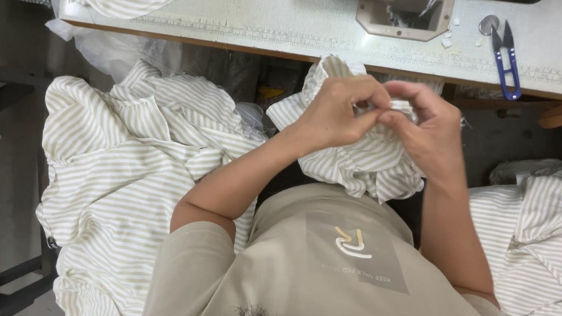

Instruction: Inspecting a striped garment for defects and trimming loose threads using snips at a sewing workstation.

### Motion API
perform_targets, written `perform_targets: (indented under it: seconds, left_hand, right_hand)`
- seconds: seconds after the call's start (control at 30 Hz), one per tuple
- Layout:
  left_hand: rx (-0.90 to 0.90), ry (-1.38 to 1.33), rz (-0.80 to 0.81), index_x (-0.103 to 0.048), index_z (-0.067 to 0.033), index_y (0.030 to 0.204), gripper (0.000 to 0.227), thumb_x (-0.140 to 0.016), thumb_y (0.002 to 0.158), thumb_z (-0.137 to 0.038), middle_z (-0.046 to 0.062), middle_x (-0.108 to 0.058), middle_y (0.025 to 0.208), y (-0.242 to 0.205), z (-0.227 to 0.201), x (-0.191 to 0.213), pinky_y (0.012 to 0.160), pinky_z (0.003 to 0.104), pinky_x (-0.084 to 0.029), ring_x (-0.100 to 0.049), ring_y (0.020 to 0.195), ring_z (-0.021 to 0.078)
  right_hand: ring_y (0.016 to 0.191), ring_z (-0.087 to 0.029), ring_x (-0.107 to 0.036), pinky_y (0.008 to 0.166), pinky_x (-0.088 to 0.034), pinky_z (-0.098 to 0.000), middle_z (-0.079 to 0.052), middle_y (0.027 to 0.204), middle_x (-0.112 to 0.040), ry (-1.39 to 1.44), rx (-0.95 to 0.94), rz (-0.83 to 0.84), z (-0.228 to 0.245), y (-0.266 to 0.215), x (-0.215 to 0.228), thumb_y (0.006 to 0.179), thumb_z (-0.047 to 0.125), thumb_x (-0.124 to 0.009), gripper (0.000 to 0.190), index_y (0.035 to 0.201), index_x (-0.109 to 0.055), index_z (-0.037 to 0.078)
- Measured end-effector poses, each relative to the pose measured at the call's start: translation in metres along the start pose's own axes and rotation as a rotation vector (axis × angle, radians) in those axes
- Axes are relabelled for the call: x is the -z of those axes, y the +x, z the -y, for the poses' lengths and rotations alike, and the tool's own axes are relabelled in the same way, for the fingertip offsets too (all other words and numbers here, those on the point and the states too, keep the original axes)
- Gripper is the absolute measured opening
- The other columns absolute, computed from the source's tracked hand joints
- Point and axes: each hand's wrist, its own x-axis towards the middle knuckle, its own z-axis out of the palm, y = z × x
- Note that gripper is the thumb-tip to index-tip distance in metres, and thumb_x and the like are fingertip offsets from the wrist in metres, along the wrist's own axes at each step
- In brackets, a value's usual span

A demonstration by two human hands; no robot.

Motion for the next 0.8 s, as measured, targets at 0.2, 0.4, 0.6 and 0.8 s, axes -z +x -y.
perform_targets:
  seconds: [0.2,0.4,0.6,0.8]
  left_hand:
    - [0.021,0.088,-0.064,-0.076,-0.0129,0.084,0.020,-0.072,0.080,0.006,0.004,-0.074,0.078,-0.002,-0.011,0.008,0.064,0.025,-0.059,-0.072,0.074,0.0198]
    - [-0.016,0.130,-0.096,-0.076,-0.0129,0.084,0.018,-0.073,0.081,0.005,0.003,-0.073,0.076,-0.001,0.005,0.004,0.062,0.025,-0.058,-0.071,0.072,0.0189]
    - [-0.044,0.228,-0.039,-0.071,-0.0098,0.087,0.010,-0.071,0.087,0.000,0.007,-0.070,0.077,-0.001,0.008,0.004,0.064,0.031,-0.057,-0.069,0.074,0.0247]
    - [-0.198,0.825,0.169,-0.069,-0.0049,0.083,0.010,-0.079,0.083,-0.008,0.010,-0.064,0.075,-0.013,0.012,0.030,0.070,0.041,-0.049,-0.064,0.078,0.0288]
  right_hand:
    - [0.077,0.001,-0.061,0.071,-0.054,-0.0159,-0.002,0.080,-0.068,0.282,-0.281,-0.187,-0.012,0.006,-0.031,0.094,0.014,-0.086,0.021,0.106,-0.076,0.001]
    - [0.071,0.000,-0.061,0.069,-0.055,-0.0161,0.000,0.075,-0.069,0.349,-0.369,-0.275,-0.038,0.000,-0.036,0.095,0.018,-0.085,0.018,0.100,-0.075,0.004]
    - [0.069,0.001,-0.054,0.065,-0.049,-0.0137,0.003,0.074,-0.061,0.363,-0.334,-0.302,-0.039,-0.001,-0.033,0.102,0.015,-0.078,0.014,0.098,-0.070,0.004]
    - [0.072,-0.012,-0.047,0.065,-0.043,-0.0298,-0.007,0.075,-0.052,-0.052,-0.184,-0.359,-0.070,-0.004,-0.007,0.112,0.010,-0.067,0.015,0.101,-0.065,-0.001]
